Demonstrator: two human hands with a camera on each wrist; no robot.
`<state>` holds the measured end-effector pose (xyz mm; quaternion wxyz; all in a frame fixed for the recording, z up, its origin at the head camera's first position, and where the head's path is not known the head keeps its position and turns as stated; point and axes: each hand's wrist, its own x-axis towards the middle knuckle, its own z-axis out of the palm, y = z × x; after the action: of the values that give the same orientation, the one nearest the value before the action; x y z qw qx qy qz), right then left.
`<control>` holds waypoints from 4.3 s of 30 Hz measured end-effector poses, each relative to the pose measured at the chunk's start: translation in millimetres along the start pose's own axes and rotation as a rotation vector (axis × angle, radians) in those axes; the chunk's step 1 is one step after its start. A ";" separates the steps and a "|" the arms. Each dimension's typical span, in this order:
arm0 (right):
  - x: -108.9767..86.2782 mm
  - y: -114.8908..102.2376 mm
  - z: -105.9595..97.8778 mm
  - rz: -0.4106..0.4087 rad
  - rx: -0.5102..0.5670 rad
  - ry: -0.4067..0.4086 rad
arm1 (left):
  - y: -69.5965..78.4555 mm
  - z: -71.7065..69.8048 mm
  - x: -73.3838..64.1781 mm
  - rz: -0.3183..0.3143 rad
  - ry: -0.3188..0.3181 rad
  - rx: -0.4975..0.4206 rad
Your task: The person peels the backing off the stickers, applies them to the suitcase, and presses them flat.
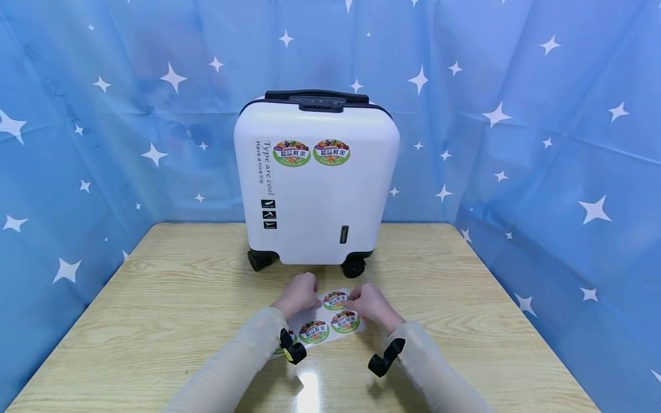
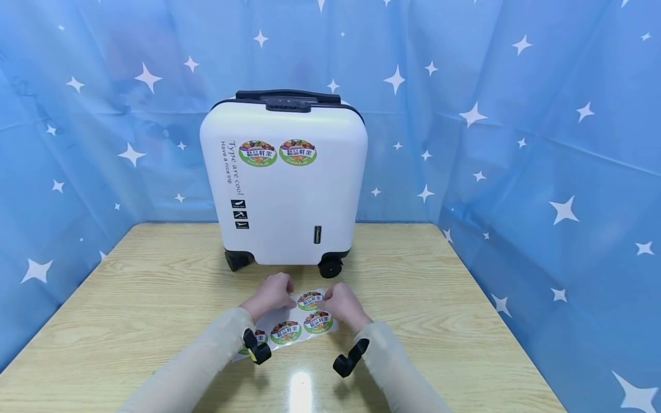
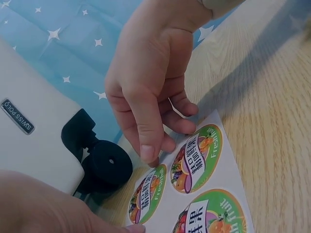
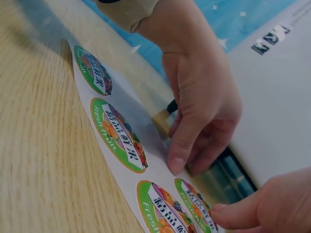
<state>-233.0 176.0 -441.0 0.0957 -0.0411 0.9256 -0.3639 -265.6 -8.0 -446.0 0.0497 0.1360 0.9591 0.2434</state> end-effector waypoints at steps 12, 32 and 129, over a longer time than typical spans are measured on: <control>-1.7 -1.7 4.3 0.032 -0.004 0.007 | 1.4 -0.3 -3.6 -0.029 0.005 -0.045; 3.9 -0.1 7.2 0.033 0.003 0.014 | -3.1 -4.7 -2.9 -0.055 -0.009 -0.132; -26.4 -27.4 -1.9 -0.250 0.012 0.255 | 15.9 -45.5 -30.2 0.092 -0.039 -0.254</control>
<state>-207.3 161.0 -417.1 -0.0683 -0.1091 0.9157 -0.3807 -240.3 -23.8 -397.7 0.0737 0.1773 0.9121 0.3622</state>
